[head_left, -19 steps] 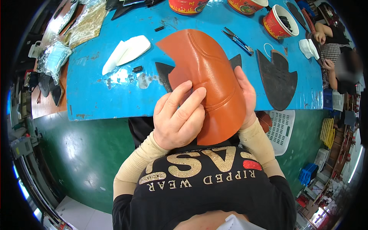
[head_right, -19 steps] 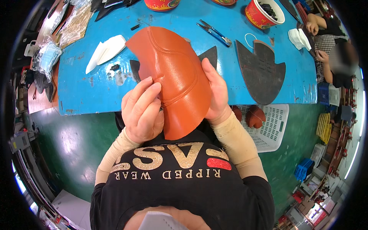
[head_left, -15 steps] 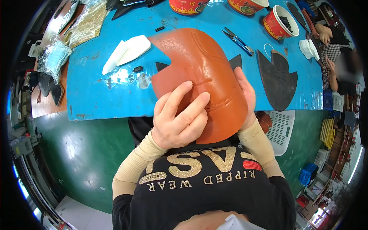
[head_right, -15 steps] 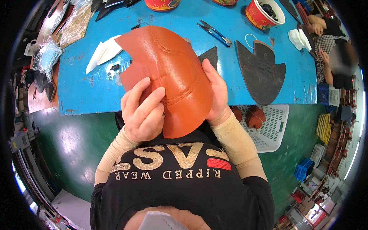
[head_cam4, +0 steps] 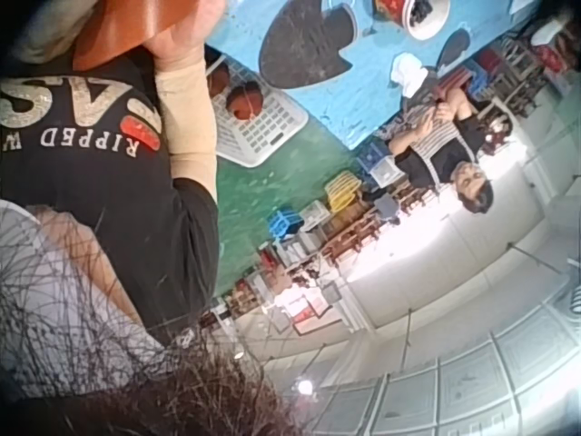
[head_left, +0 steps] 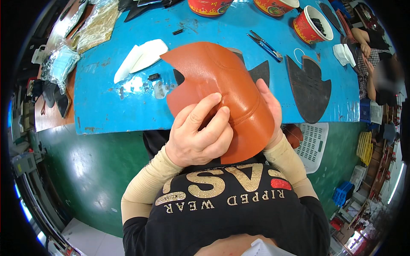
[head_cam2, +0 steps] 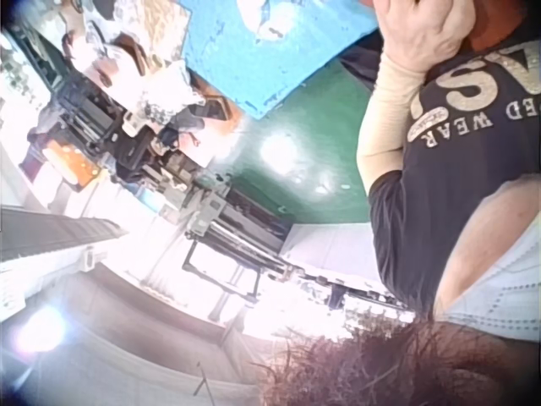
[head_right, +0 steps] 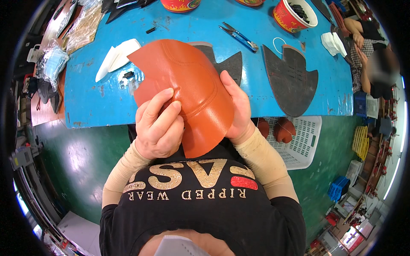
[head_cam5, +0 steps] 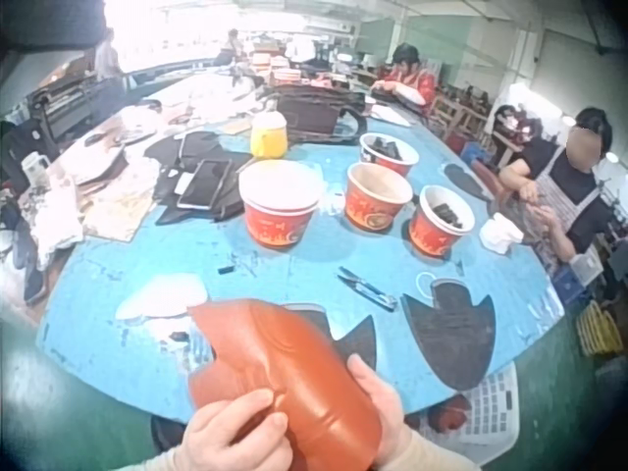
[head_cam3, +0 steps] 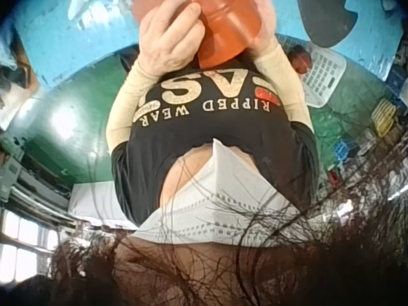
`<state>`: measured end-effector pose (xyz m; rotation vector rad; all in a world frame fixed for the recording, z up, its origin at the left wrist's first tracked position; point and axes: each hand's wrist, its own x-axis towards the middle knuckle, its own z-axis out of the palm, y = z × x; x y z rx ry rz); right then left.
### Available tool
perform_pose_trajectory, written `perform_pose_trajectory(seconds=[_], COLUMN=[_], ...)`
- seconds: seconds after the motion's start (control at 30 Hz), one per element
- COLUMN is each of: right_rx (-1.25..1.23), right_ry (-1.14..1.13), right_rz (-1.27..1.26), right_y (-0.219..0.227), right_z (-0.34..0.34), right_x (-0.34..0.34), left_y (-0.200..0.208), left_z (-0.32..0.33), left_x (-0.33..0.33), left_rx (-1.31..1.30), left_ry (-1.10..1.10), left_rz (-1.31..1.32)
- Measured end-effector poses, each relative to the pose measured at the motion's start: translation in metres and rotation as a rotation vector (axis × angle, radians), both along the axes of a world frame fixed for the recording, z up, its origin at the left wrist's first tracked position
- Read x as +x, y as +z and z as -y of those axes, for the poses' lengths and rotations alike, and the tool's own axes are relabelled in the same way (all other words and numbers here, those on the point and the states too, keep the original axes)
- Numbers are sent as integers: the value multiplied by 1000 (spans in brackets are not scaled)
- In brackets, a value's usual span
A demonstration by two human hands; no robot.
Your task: The person takes ribbed inserts from containers and attaches them into slots on a shoe upper piece by hand and with snips. The person turns over and presses the shoe upper piece before attaching additional inserts by hand.
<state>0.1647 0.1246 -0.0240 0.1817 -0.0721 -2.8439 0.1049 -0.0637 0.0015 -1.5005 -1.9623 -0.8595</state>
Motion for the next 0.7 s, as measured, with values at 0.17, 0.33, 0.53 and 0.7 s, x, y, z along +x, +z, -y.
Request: perform_pose_trajectory(seconds=[0.17,0.33,0.53,0.7], right_rx=[-19,-13,91,208], right_ry=[7,-5,-31,-91], right_rz=[-44,-67,-44,-113], right_y=[-3,-1,11,16], right_z=[3,2,-1,-9], right_x=[0,0,-1,-1], left_y=[-4,-1,0,6], left_z=[-2,-3,1,0], left_x=[0,-1,-1,-4], left_rx=[47,53,53,57], left_ry=[-9,-48,-18,107], left_rz=[-4,-11,-37,14])
